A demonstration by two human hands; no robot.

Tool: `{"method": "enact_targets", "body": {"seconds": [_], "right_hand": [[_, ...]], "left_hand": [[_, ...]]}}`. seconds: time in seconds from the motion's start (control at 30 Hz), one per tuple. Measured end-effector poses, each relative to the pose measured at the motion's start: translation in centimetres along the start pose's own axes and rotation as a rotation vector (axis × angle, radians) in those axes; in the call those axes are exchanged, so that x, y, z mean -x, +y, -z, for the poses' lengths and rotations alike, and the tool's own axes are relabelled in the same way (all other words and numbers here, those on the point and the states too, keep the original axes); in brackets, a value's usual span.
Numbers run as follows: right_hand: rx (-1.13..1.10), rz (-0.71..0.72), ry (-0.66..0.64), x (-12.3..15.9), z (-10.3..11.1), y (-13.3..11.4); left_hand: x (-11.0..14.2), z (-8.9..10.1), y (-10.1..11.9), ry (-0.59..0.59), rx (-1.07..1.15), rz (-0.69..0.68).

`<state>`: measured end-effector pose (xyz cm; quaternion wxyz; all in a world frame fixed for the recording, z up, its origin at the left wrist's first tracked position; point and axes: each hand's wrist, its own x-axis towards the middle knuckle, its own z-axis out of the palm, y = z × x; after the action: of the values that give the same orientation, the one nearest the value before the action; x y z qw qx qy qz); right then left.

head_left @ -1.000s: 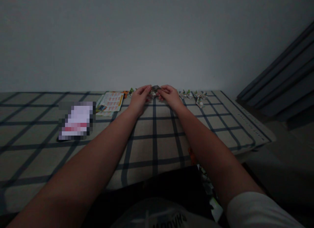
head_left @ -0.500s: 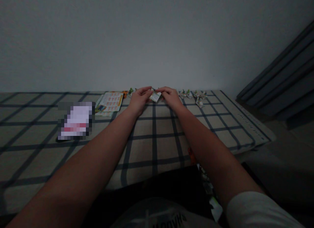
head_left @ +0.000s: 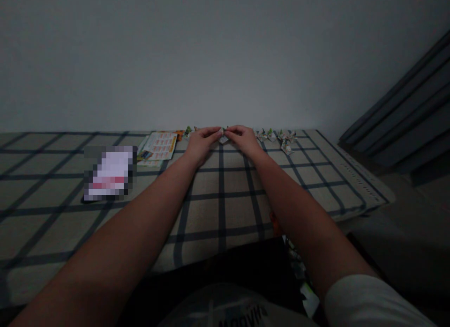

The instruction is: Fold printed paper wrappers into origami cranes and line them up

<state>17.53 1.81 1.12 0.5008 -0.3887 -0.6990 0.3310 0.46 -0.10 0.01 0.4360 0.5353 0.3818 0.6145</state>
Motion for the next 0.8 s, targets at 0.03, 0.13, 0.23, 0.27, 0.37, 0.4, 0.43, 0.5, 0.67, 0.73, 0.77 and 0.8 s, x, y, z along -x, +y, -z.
{"method": "enact_targets", "body": {"seconds": [0.03, 0.13, 0.23, 0.27, 0.37, 0.4, 0.43, 0.5, 0.67, 0.73, 0.77, 0.8], "right_hand": [[0.001, 0.001, 0.000, 0.0, 0.0, -0.1], [-0.012, -0.020, -0.013, 0.1, 0.0, -0.3], [-0.004, -0.036, -0.062, 0.2, 0.0, -0.6], [-0.002, -0.039, -0.071, 0.2, 0.0, -0.7], [-0.012, -0.054, -0.071, 0.3, 0.0, -0.9], [-0.017, -0.057, -0.071, 0.3, 0.1, -1.0], [-0.020, -0.057, -0.075, 0.3, 0.1, -1.0], [-0.017, -0.055, -0.087, 0.3, 0.3, -1.0], [0.001, -0.052, -0.105, 0.4, 0.4, -1.1], [-0.001, -0.058, -0.105, 0.5, 0.4, -1.1], [-0.003, -0.059, -0.103, 0.5, 0.3, -1.1], [-0.003, -0.059, -0.098, 0.5, 0.3, -1.1]], "left_hand": [[0.0, 0.0, 0.0, -0.012, -0.003, 0.003], [0.2, 0.0, 0.1, -0.062, -0.008, 0.016], [0.4, 0.0, 0.4, -0.074, -0.030, 0.030], [0.5, 0.0, 0.5, -0.074, -0.050, 0.035], [0.6, 0.0, 0.7, -0.084, -0.097, 0.056], [0.6, 0.1, 0.7, -0.087, -0.098, 0.059], [0.6, 0.2, 0.6, -0.087, -0.099, 0.058], [0.5, 0.3, 0.5, -0.084, -0.116, 0.045], [0.5, 0.4, 0.7, -0.065, -0.185, -0.007], [0.6, 0.3, 0.9, -0.050, -0.192, -0.016], [0.6, 0.3, 1.0, -0.042, -0.194, -0.017], [0.6, 0.3, 1.1, -0.033, -0.198, -0.018]]}}
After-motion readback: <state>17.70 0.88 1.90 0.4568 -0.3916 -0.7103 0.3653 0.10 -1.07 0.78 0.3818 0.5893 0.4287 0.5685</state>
